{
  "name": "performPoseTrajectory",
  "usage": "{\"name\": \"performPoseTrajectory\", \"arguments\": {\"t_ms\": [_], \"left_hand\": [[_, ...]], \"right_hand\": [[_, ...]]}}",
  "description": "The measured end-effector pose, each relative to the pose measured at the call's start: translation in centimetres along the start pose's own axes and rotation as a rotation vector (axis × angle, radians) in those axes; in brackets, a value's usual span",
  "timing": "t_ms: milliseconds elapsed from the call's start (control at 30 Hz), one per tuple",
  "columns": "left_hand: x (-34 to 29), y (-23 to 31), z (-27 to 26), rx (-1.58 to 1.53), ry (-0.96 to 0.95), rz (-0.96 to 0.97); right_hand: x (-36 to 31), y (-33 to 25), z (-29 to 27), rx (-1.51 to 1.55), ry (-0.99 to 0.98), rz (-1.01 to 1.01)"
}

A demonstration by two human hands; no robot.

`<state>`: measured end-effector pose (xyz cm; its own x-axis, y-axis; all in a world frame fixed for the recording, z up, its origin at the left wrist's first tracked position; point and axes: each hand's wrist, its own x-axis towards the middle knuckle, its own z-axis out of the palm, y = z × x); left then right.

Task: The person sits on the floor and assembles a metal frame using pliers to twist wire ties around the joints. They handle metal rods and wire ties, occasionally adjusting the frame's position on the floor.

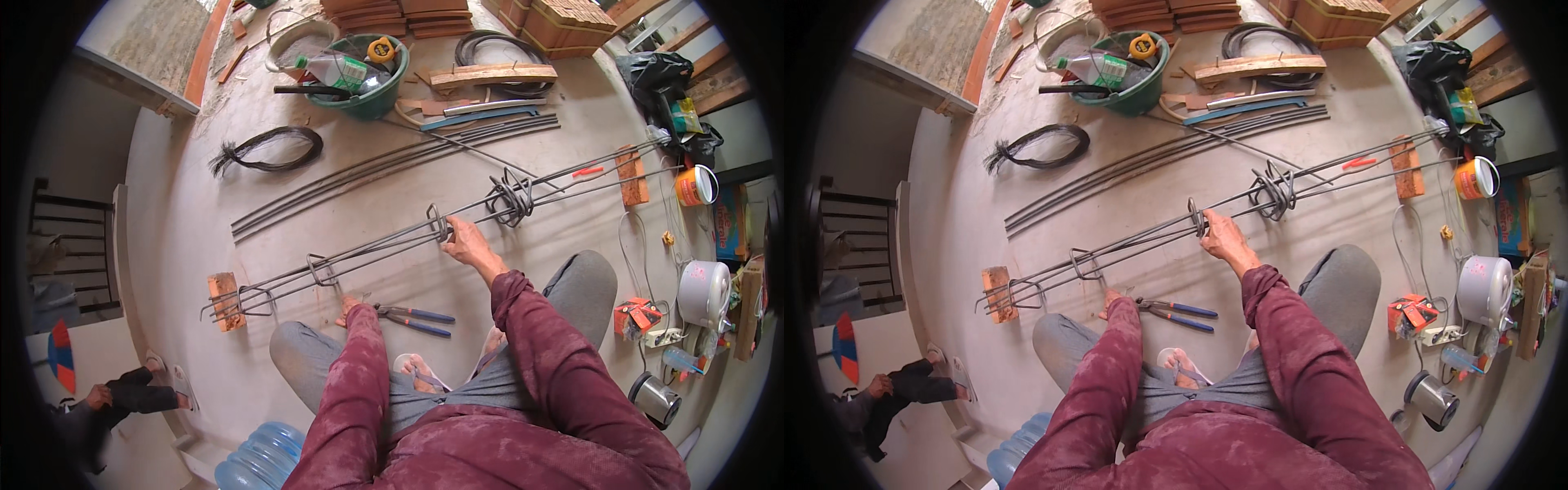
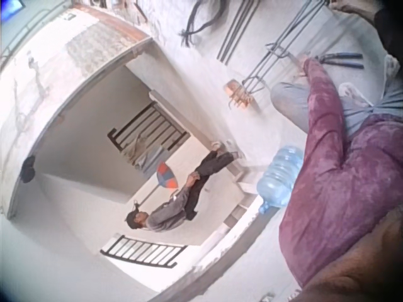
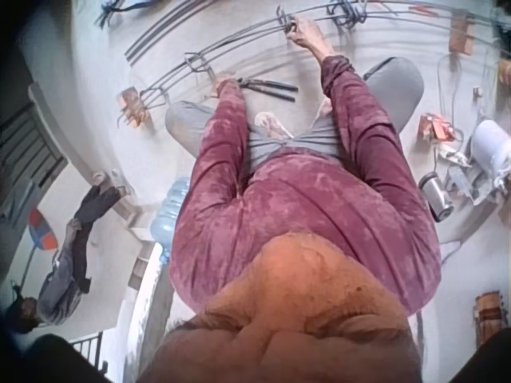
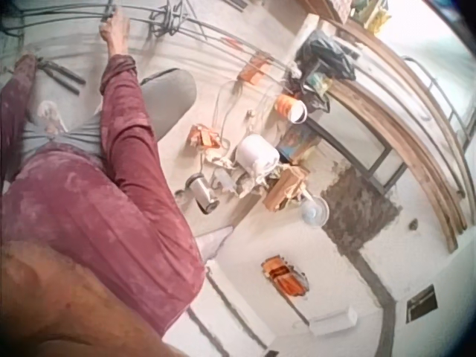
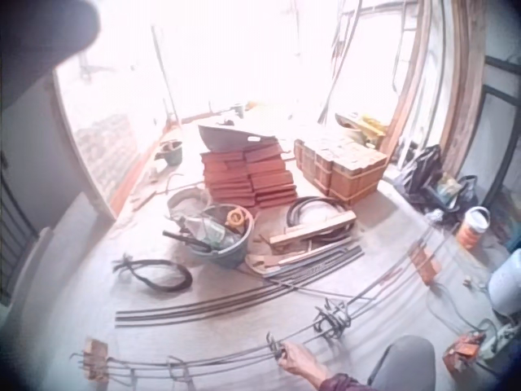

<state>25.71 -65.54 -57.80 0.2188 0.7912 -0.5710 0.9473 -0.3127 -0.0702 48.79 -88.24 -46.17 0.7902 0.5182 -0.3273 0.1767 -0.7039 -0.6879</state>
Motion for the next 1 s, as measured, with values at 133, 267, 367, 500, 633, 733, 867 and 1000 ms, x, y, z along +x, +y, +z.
{"name": "performPoseTrajectory", "arguments": {"t_ms": [133,267,367,500,633,733,867,1000], "left_hand": [[-0.5,-1.1,-1.0,-0.057,0.015,0.008],[-3.4,-0.4,-1.9,-0.297,-0.116,0.166],[-7.5,2.7,-6.3,-0.995,-0.683,0.288],[-10.9,4.4,-12.1,-1.356,-0.953,0.299],[-12.3,6.8,-13.2,-1.405,-0.891,0.323],[-13.2,8.0,-12.9,-1.423,-0.775,0.427],[-14.6,9.8,-13.4,-1.511,-0.647,0.366],[-12.5,10.2,-10.0,-1.508,-0.545,0.625]], "right_hand": [[-0.9,-1.2,-1.1,0.012,-0.046,0.044],[-2.2,-2.2,-2.9,-0.153,0.011,0.104],[-3.1,-3.7,-6.0,-0.106,0.022,-0.014],[-6.5,-5.5,-7.1,0.201,-0.067,-0.12],[-10.0,-6.2,-5.7,0.648,-0.381,0.163],[-11.9,-8.7,-5.0,0.96,-0.493,0.329],[-12.6,-7.3,-3.4,0.983,-0.45,0.337],[-13.3,-7.9,-2.4,0.667,-0.29,0.188]]}}
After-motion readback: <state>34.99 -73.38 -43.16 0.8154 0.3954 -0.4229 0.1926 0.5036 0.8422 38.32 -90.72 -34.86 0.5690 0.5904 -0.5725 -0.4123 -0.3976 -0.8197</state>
